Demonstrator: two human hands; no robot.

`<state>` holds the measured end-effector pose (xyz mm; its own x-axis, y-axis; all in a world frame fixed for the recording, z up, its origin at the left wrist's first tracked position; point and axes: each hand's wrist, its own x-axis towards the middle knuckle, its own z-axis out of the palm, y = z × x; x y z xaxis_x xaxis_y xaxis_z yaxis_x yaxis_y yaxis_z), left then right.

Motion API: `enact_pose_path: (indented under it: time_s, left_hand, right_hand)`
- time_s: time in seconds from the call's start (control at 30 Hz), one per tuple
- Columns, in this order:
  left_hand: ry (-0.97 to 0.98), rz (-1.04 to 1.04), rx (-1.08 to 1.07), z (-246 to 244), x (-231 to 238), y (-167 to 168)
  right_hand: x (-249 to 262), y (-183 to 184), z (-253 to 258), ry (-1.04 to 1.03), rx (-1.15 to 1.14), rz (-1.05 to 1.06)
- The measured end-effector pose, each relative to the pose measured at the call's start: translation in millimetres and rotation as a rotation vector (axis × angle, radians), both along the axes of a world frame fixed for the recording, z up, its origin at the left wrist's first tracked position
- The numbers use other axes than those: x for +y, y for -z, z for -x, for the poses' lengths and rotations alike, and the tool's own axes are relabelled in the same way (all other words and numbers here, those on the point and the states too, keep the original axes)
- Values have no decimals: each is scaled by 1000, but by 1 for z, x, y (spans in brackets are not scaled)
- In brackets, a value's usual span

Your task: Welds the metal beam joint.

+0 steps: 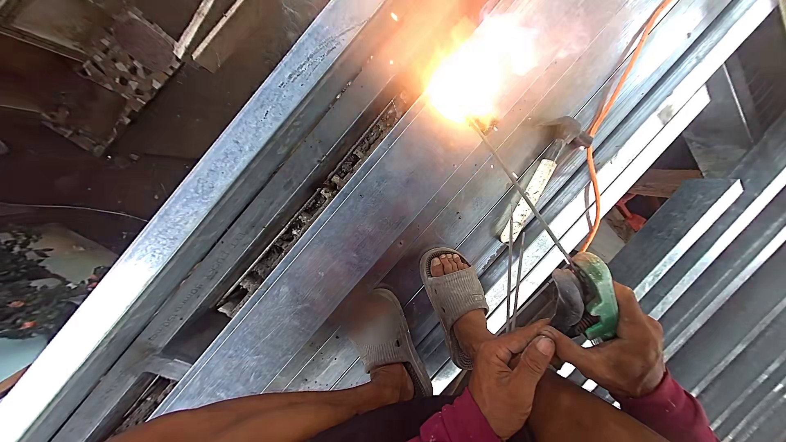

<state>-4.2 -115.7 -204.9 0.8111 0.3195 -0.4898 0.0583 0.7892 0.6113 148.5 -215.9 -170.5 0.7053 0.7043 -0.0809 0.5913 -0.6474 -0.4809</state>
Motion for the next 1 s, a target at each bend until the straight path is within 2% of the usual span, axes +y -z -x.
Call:
enact_pose_path:
  time_s: [1.0]
  left_hand:
    - [-3,-5,9,1,1,-1]
  right_hand:
    - [3,-2,2,2,-2,15]
